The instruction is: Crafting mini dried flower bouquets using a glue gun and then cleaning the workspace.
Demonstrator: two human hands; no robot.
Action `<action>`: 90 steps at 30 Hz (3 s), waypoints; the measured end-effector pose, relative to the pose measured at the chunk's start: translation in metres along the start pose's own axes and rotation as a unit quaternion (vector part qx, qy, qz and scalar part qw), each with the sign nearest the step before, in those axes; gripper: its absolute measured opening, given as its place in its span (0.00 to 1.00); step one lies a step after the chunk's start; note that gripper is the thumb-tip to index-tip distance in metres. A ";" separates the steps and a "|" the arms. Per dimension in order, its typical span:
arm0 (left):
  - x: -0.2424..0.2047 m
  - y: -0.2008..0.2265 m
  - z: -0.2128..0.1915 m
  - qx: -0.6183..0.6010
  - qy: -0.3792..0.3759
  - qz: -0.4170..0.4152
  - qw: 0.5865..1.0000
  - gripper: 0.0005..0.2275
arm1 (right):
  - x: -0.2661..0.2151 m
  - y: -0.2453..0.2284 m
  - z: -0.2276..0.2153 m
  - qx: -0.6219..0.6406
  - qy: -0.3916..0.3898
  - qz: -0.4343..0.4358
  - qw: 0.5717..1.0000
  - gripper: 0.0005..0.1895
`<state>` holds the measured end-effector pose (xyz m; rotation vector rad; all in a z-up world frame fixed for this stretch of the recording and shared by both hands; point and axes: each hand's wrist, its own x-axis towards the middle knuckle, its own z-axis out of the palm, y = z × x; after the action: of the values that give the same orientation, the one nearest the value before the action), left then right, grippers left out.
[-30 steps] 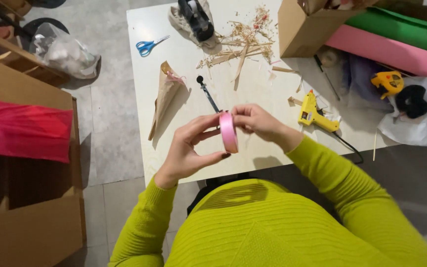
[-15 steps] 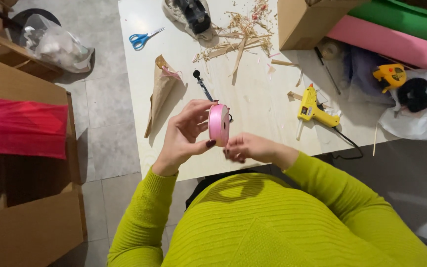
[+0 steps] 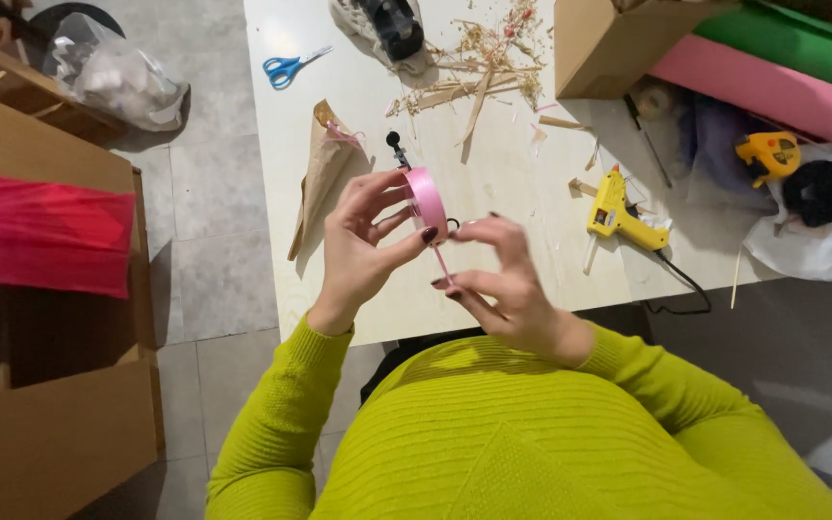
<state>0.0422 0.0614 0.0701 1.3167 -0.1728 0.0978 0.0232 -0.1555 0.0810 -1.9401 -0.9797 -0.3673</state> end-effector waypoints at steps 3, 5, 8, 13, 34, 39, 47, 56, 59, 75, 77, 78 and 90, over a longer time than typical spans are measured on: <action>-0.003 -0.005 -0.004 -0.002 -0.053 -0.030 0.998 0.27 | 0.018 -0.014 -0.025 -0.015 0.005 -0.065 0.998 0.05; -0.006 -0.006 -0.005 -0.024 -0.078 -0.054 0.995 0.28 | 0.026 -0.001 -0.033 -0.011 -0.022 -0.054 0.998 0.05; -0.011 -0.001 -0.003 -0.049 -0.123 -0.082 0.988 0.29 | 0.042 0.030 -0.040 0.031 -0.058 -0.025 0.998 0.07; -0.020 0.008 0.002 -0.078 -0.166 -0.076 0.980 0.30 | 0.067 0.068 -0.039 0.160 -0.109 0.025 0.981 0.17; -0.055 -0.045 -0.056 0.498 -0.088 0.055 0.861 0.30 | -0.030 0.088 0.061 -0.061 -0.080 0.286 0.953 0.21; -0.043 -0.043 -0.059 0.543 -0.096 0.044 0.833 0.30 | -0.001 0.113 0.094 -0.142 -0.042 0.249 0.957 0.17; -0.034 -0.023 -0.084 0.445 -0.059 0.068 0.891 0.20 | -0.044 0.075 0.087 -0.131 -0.075 0.274 0.950 0.12; 0.057 -0.008 -0.106 0.437 -0.058 0.184 0.878 0.13 | 0.031 0.145 0.076 -0.127 -0.016 0.276 0.953 0.08; 0.130 -0.040 -0.104 0.482 -0.098 0.195 0.849 0.11 | 0.065 0.182 0.076 -0.151 0.019 0.291 0.944 0.07; 0.273 -0.189 -0.088 0.654 -0.193 -0.154 0.716 0.11 | 0.022 0.233 -0.002 -0.228 0.111 0.419 0.872 0.06; 0.273 -0.168 -0.083 0.649 -0.181 -0.168 0.720 0.08 | 0.027 0.258 -0.005 -0.236 0.114 0.429 0.864 0.06; 0.273 -0.158 -0.080 0.645 -0.173 -0.181 0.722 0.04 | 0.030 0.270 -0.005 -0.245 0.119 0.443 0.854 0.06; 0.129 -0.076 -0.025 0.471 -0.068 -0.095 0.874 0.06 | 0.030 0.306 -0.004 -0.285 0.107 0.429 0.851 0.04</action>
<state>0.1841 0.0630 0.0150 2.3174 -0.1112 -0.0972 0.2747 -0.2289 -0.0797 -2.5671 0.2431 -0.3503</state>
